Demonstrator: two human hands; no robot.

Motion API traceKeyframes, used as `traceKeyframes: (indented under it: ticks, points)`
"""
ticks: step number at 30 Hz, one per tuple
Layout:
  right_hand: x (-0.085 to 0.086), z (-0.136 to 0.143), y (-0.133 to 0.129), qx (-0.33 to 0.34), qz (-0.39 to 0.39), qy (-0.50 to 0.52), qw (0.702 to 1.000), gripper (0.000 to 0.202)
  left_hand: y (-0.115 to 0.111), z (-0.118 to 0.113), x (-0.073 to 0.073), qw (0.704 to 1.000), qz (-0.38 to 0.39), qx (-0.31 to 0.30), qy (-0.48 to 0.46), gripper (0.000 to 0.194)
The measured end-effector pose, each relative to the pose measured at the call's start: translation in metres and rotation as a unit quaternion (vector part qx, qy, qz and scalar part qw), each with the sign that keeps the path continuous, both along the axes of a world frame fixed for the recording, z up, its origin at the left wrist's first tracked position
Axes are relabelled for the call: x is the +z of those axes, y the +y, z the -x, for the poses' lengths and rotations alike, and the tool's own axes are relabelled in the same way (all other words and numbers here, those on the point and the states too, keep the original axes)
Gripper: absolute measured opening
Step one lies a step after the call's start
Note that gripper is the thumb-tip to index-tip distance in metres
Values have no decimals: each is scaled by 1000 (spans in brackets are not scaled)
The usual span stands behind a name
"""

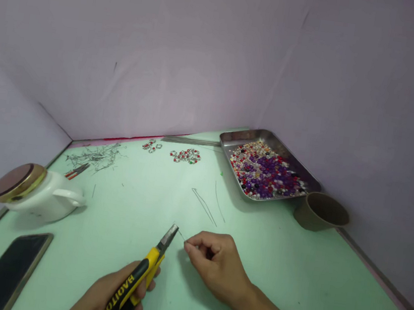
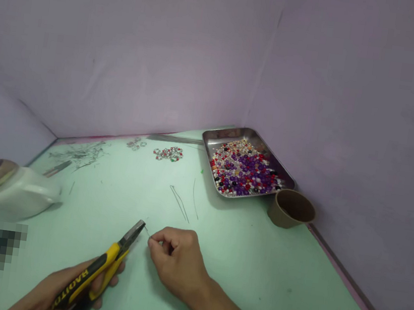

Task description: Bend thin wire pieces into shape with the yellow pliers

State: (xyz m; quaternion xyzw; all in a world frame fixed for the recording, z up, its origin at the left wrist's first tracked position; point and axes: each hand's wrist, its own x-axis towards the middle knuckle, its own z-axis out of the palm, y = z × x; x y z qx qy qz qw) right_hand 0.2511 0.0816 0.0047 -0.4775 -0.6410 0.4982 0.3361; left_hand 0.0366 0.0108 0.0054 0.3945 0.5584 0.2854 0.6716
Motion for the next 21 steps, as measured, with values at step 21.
traceKeyframes:
  ticks: [21]
  points:
    - [2, 1, -2, 2, -24, -4, 1000, 20, -4, -3, 11, 996, -38, -49, 71, 42]
